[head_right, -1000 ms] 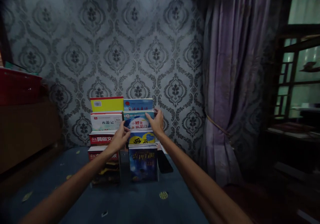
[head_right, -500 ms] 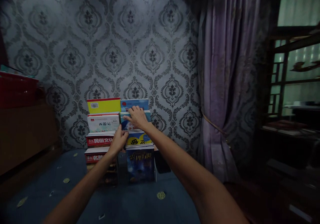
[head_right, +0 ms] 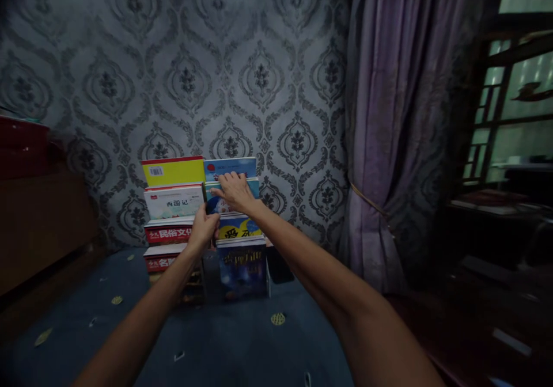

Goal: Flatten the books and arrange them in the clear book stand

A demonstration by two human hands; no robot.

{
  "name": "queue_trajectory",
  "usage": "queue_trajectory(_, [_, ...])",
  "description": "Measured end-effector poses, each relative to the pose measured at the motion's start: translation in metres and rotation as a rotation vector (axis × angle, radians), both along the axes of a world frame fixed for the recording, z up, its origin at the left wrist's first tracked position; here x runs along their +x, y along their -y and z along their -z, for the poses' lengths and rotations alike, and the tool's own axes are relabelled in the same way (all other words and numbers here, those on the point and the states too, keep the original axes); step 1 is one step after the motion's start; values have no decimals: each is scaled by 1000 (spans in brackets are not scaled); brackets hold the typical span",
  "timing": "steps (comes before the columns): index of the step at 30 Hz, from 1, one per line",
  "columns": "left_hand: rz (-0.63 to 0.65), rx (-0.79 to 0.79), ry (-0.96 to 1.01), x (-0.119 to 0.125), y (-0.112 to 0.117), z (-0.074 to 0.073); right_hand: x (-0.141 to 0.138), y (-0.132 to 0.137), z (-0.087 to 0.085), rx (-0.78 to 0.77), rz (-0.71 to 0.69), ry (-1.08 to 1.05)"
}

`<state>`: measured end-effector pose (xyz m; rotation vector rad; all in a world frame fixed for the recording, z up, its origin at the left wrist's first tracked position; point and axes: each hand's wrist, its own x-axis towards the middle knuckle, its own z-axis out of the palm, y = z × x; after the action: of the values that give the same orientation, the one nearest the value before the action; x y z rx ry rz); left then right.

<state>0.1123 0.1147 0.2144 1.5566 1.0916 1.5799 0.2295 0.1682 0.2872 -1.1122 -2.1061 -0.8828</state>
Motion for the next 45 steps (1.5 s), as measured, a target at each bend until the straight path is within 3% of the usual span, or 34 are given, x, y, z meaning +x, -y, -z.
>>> queue_trajectory(5, [8, -30, -32, -7, 3, -4, -4, 4, 1, -31, -66, -56])
queue_trajectory(8, [44, -60, -73, -21, 2, -8, 7, 6, 7, -7, -167, -177])
queue_trajectory(15, [-130, 39, -363, -32, -4, -5, 58, 25, 60, 91, -276, -684])
queue_trajectory(18, [-229, 183, -386, -27, 5, 12, 64, 31, 88, 45, -303, -788])
queue_trajectory(21, [-302, 325, -370, -22, 16, 41, 63, 28, 112, -78, -306, -913])
queue_trajectory(26, [-372, 321, -372, -11, 14, 82, 58, 15, 139, -219, -326, -1149])
queue_trajectory(29, [-370, 294, -381, -8, 4, 90, 57, 13, 144, -230, -355, -1177])
queue_trajectory(33, [-363, 312, -369, -7, -4, 90, 57, 17, 145, -196, -356, -1117])
queue_trajectory(45, [-477, 279, -450, 8, -1, 87, 50, 32, 146, -145, -181, -1072])
